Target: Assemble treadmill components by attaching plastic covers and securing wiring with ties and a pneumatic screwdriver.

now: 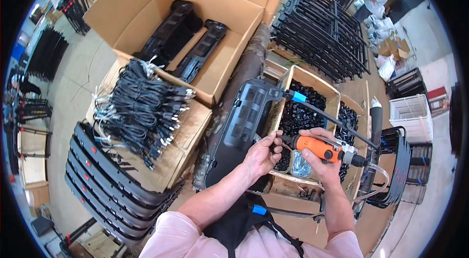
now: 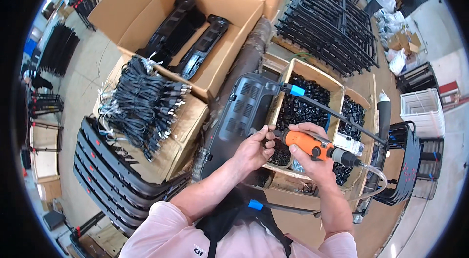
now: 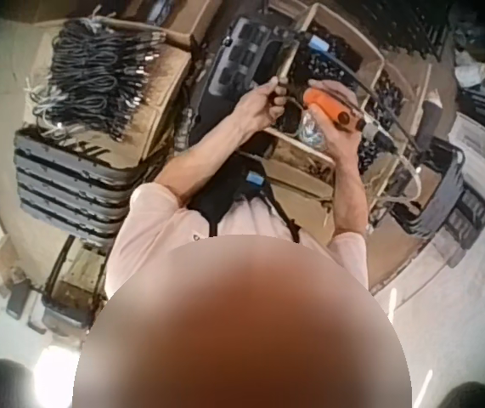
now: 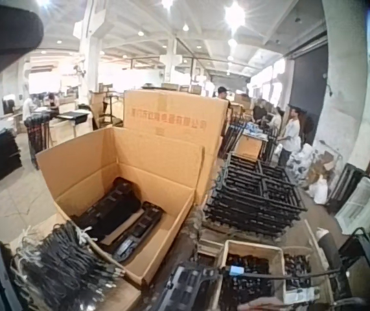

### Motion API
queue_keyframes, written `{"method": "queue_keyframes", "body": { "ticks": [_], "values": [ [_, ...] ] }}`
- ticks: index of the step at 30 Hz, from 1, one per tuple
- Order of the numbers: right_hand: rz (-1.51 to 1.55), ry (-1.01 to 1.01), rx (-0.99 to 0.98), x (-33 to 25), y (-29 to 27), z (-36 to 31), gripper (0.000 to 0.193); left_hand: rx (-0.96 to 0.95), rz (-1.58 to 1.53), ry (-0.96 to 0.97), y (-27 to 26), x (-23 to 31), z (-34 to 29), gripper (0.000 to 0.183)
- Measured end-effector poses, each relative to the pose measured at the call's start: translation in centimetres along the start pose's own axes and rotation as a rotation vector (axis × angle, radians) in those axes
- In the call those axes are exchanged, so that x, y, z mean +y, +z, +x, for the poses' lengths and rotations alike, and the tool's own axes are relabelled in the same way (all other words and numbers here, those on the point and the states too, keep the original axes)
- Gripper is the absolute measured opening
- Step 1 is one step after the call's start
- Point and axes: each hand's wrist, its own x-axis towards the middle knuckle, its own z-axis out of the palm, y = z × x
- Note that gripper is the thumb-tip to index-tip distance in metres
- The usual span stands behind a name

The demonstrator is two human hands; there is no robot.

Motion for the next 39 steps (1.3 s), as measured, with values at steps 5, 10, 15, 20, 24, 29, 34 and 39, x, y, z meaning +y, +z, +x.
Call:
{"method": "queue_keyframes", "body": {
  "ticks": [5,10,15,20,24,29,34,39],
  "values": [
    [0.03,-0.017,0.095,1.9,-3.6,5.3,0.056,0.13,0.092,0.065,3.5,-1.2,4.7,0.036],
    [0.03,-0.034,0.139,4.0,-4.8,12.4,0.054,0.137,0.203,0.059,1.4,-1.5,6.2,0.03],
    [0.013,-0.055,0.085,7.0,-4.9,16.2,0.051,0.127,0.322,0.068,0.6,-1.2,6.5,0.03],
    [0.019,-0.045,0.065,9.0,-4.0,17.5,0.045,0.144,0.304,0.085,-0.2,-0.5,7.3,0.033],
    [-0.031,-0.033,0.041,9.4,-3.6,17.6,0.045,0.332,0.24,0.08,-0.3,-0.5,8.2,0.033],
    [-0.083,-0.072,0.006,9.4,-3.5,17.9,0.035,0.233,0.346,0.107,-2.0,-0.1,9.6,0.029],
    [-0.127,0.001,-0.029,8.8,-3.7,18.6,0.032,0.265,0.298,0.143,-1.9,-0.4,10.6,0.025],
    [-0.214,-0.043,-0.085,8.6,-3.6,18.7,0.034,0.276,0.263,0.194,-1.4,-0.4,11.5,0.025]
  ]
}}
